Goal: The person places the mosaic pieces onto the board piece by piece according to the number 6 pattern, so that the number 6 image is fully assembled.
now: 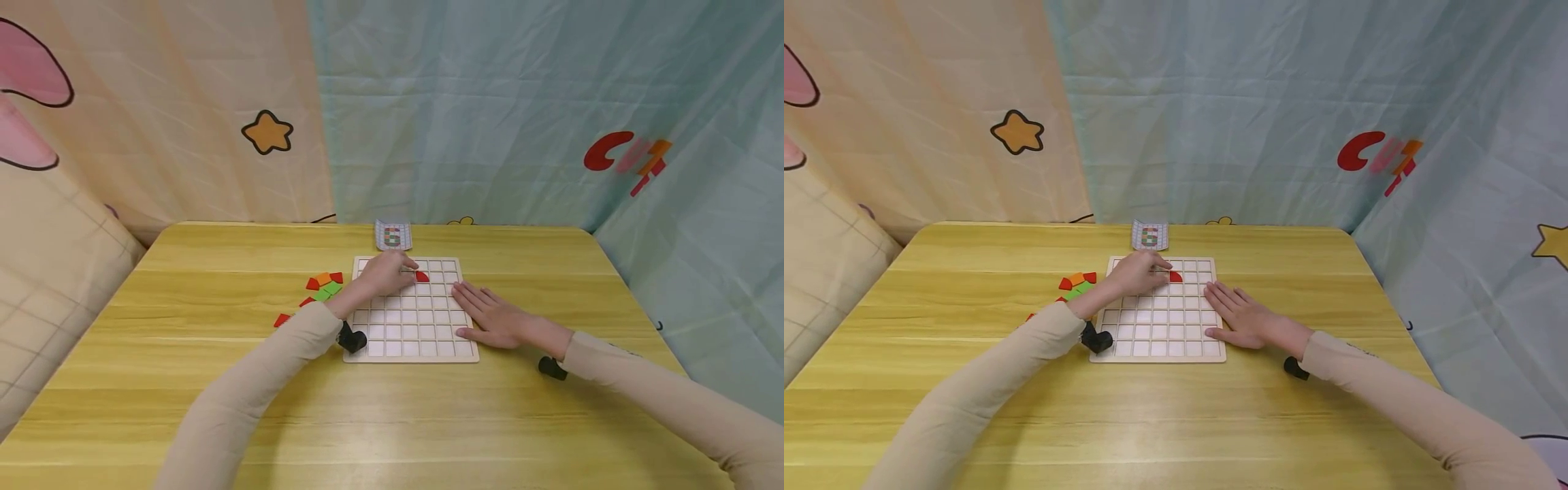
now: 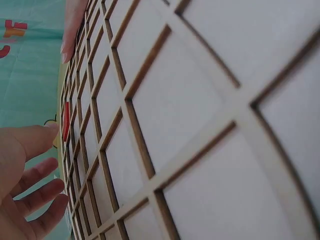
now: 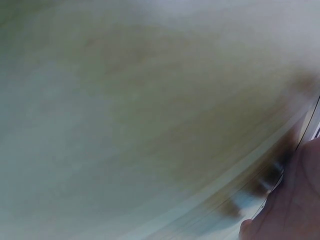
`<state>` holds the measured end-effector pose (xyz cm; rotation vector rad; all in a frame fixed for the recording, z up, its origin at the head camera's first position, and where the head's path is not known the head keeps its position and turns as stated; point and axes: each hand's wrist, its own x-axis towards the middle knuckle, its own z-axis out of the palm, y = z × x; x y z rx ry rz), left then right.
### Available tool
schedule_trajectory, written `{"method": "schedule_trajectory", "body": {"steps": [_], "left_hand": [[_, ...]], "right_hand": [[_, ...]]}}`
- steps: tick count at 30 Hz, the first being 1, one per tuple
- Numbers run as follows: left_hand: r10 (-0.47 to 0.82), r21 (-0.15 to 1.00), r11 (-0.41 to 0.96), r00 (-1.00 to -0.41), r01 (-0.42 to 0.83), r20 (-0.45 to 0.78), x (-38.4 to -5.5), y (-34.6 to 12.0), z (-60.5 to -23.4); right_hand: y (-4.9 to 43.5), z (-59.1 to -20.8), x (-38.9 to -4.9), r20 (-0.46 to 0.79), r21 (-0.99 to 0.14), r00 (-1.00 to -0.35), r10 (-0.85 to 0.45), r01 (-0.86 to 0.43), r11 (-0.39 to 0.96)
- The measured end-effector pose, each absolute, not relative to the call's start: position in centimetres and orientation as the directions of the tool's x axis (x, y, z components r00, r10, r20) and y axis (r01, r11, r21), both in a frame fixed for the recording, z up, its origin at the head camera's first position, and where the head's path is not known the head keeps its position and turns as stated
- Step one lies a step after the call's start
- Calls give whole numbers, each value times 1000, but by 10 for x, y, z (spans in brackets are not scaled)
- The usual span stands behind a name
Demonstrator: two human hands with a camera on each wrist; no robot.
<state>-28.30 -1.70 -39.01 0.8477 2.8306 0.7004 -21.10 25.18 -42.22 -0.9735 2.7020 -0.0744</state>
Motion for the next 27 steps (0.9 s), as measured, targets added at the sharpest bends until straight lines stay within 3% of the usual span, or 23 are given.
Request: {"method": "schedule_trajectory", "body": {"steps": [27], "left_hand": [[311,480,810,-940,338,138,-267,-108,-377]], "right_hand": [[253,-422,-211,-231,-139,-733,-640,-626,767]]}}
